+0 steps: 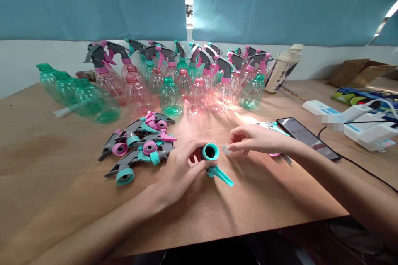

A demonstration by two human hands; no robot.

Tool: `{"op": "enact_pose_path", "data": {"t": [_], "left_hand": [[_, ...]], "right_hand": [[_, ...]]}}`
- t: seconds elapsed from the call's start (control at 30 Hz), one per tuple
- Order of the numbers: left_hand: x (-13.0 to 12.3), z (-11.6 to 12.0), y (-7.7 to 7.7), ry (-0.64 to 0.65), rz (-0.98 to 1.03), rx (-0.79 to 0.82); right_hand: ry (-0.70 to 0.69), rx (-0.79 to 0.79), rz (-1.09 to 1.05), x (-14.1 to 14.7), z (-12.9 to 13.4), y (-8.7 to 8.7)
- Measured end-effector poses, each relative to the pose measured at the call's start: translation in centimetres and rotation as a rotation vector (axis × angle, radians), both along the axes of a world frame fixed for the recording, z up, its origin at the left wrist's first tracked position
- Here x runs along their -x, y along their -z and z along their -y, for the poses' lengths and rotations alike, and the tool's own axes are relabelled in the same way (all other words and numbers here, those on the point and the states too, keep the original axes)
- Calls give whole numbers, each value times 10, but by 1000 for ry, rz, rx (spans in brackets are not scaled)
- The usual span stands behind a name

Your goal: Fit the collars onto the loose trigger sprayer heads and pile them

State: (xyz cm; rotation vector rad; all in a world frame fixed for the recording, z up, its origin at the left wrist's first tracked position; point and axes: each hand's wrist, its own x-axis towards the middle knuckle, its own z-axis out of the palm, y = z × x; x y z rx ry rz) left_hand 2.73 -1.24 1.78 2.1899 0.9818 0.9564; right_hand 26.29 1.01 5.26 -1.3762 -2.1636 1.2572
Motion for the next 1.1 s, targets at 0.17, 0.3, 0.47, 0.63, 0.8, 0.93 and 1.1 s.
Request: {"op": "enact_pose_path", "data": {"t": [0.17,0.3,0.47,0.63,0.8,0.93,1.1], "left_hand": [[1,-2,5,-1,129,235],[-1,0,10,-14,223,444],[-6,6,14,-6,262,612],[-9,7,14,20,314,688],[-8,8,10,45,322,602],[-5,9,10,21,259,380],[-4,7,12,20,178,261]], "right_hand": [[36,94,-27,13,-2,12],[-52,56,0,16,-5,18],[-51,70,-141,16,-9,29],[118,172,-385,21,-4,27],[322,226,-549,24,2,16],[339,230,-679,22,5,12],[265,236,-679,37,17,15]]}}
